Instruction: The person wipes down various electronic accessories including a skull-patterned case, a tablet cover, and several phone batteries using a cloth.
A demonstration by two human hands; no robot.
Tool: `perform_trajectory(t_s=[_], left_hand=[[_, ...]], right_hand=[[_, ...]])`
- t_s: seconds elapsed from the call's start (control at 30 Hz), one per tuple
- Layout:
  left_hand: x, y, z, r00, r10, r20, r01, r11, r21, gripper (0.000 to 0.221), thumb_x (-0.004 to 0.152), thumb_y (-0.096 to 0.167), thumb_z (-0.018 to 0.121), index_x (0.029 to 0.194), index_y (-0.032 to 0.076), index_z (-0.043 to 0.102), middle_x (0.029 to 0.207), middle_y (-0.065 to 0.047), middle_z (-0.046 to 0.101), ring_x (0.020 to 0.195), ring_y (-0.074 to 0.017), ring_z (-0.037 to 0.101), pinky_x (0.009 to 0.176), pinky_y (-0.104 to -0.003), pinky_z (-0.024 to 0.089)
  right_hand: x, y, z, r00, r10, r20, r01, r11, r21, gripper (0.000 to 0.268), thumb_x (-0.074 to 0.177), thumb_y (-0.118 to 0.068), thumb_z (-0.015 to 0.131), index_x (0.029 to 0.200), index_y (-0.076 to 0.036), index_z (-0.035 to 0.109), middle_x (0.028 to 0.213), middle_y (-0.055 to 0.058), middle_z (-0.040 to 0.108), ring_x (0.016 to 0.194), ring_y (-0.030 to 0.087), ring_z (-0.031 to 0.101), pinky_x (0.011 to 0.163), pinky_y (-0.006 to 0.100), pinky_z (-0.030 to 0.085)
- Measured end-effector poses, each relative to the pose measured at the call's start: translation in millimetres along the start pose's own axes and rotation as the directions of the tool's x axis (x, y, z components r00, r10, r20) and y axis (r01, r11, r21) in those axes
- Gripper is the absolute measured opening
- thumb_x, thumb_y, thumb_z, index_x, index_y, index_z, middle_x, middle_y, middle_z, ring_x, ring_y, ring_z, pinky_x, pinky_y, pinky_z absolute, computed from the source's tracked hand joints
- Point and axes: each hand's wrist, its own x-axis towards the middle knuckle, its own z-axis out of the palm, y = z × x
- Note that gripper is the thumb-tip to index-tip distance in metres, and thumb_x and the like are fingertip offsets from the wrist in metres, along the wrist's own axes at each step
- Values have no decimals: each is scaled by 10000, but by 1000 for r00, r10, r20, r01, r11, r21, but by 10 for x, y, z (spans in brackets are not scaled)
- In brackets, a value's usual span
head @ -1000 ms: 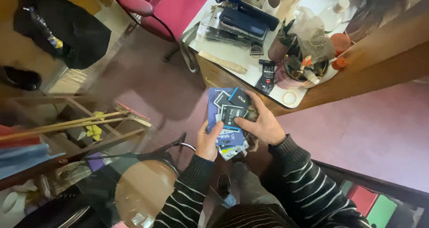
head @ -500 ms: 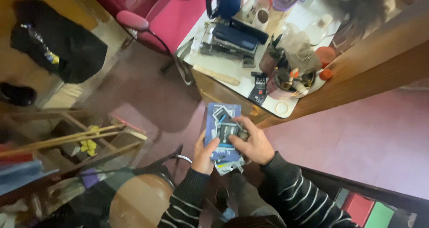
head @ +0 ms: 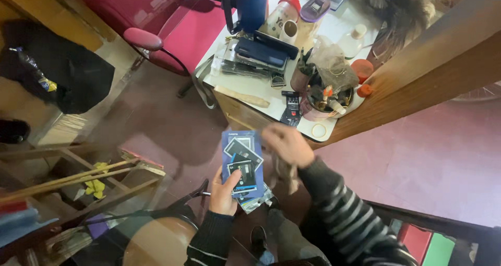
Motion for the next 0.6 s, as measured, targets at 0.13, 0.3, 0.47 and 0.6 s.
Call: perform_trajectory(t_s=[0.13, 0.3, 0.47, 0.6], left_hand=[[20, 84, 44, 1000, 20, -15, -20, 1000, 19, 476, 794, -51, 808, 1240, 91, 719, 1010, -107, 795, 844, -233, 765, 706, -436, 663], [42, 316, -26, 981, -195, -8, 196, 981, 9, 560, 824, 45, 714, 1374, -2, 615, 1244, -219, 708, 1071, -370, 693, 895, -532, 576], [102, 122, -354, 987, -158, 1, 158, 987, -14, 490, 799, 27, 740, 1284, 1, 672, 1111, -220, 752, 933, -382, 734, 810, -568, 609], [109, 117, -427, 990, -105, 99, 107, 994, -16, 454, 791, 85, 773, 1237, 47, 700, 1103, -208, 773, 934, -369, 754, 806, -545, 626]], right_hand=[[735, 299, -140, 944, 221, -246, -310, 853, -421, 528, 973, -460, 550, 1402, -152, 571, 1286, 163, 695, 1142, 403, 683, 962, 551, 554], [1313, 248, -180, 879, 291, -377, -466, 690, -554, 238, 954, -243, 423, 1103, -68, 481, 1057, 311, 686, 951, 580, 649, 805, 658, 486], [1588, 538, -182, 863, 223, -453, -489, 594, -639, 259, 950, -33, 362, 1189, -56, 457, 999, 249, 732, 898, 536, 694, 732, 655, 512], [1706, 654, -207, 855, 125, -504, -489, 517, -702, 212, 943, -19, 428, 1134, -64, 507, 934, 230, 746, 855, 503, 724, 703, 613, 553]])
